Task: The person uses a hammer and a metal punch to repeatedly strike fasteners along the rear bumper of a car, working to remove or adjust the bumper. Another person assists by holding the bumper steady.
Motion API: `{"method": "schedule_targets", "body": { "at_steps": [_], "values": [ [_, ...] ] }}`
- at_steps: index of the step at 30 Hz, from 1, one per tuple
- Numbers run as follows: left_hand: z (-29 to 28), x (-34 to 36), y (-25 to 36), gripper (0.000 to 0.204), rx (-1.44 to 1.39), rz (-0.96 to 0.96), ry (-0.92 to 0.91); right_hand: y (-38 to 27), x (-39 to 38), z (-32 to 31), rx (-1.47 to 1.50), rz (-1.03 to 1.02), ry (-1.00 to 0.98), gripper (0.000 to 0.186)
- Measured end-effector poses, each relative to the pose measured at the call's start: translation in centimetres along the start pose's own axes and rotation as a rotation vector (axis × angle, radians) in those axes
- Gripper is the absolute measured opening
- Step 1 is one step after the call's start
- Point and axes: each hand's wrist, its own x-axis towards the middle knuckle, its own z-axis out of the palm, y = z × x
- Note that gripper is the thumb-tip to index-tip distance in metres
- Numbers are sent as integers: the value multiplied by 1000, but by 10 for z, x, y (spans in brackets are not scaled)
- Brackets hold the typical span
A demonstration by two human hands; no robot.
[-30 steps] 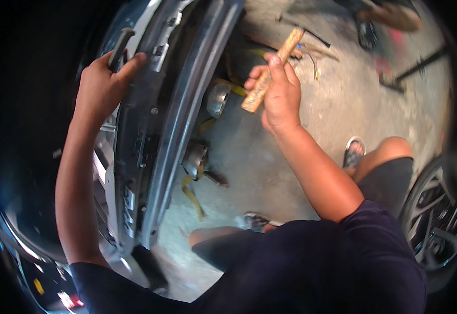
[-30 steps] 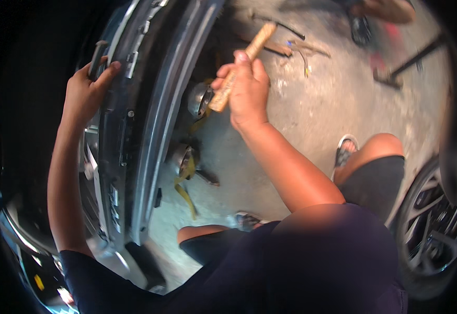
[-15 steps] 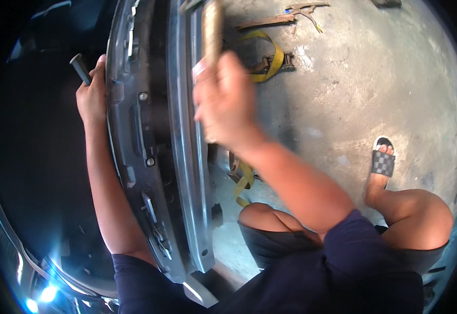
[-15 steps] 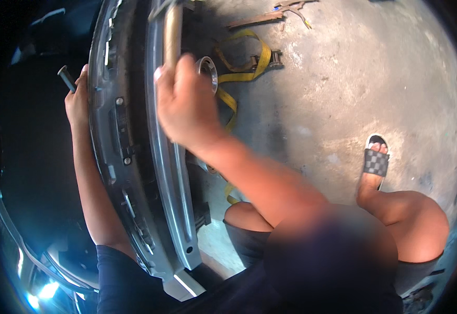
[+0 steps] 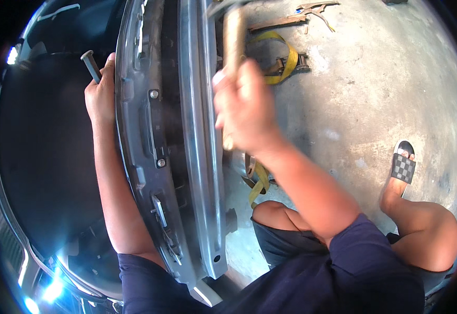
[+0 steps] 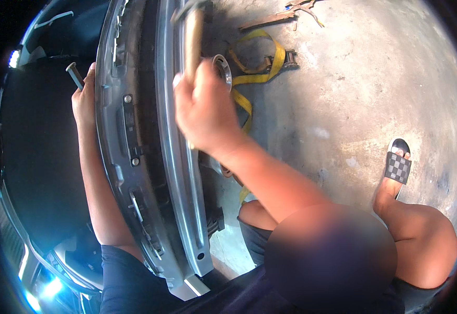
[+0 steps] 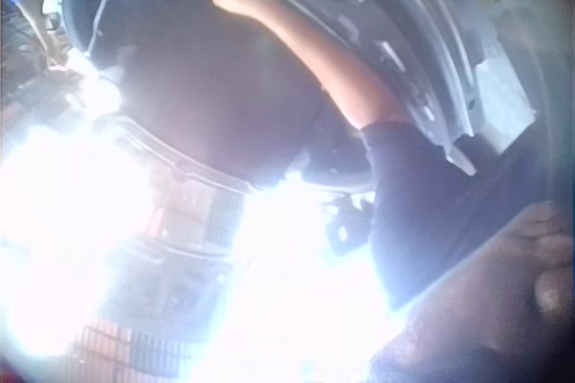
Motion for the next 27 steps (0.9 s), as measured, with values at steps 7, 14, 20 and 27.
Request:
{"method": "schedule_targets", "body": {
  "at_steps": [7,14,20,27],
  "values": [
    [5,-3,-12,52,-15,48,62,-77,31,-51,534,-407,457,34],
    [3,1,-4,53,-46,-8,-1,-4,26,2,40,8,-94,29],
    [-1,9,-37,53,-111,100,-7,-72,53,-61,536,-458,393,25],
    [4,21,-28,48,-107,170,-43,-2,14,8,-42,-61,-161,26]
  ]
}}
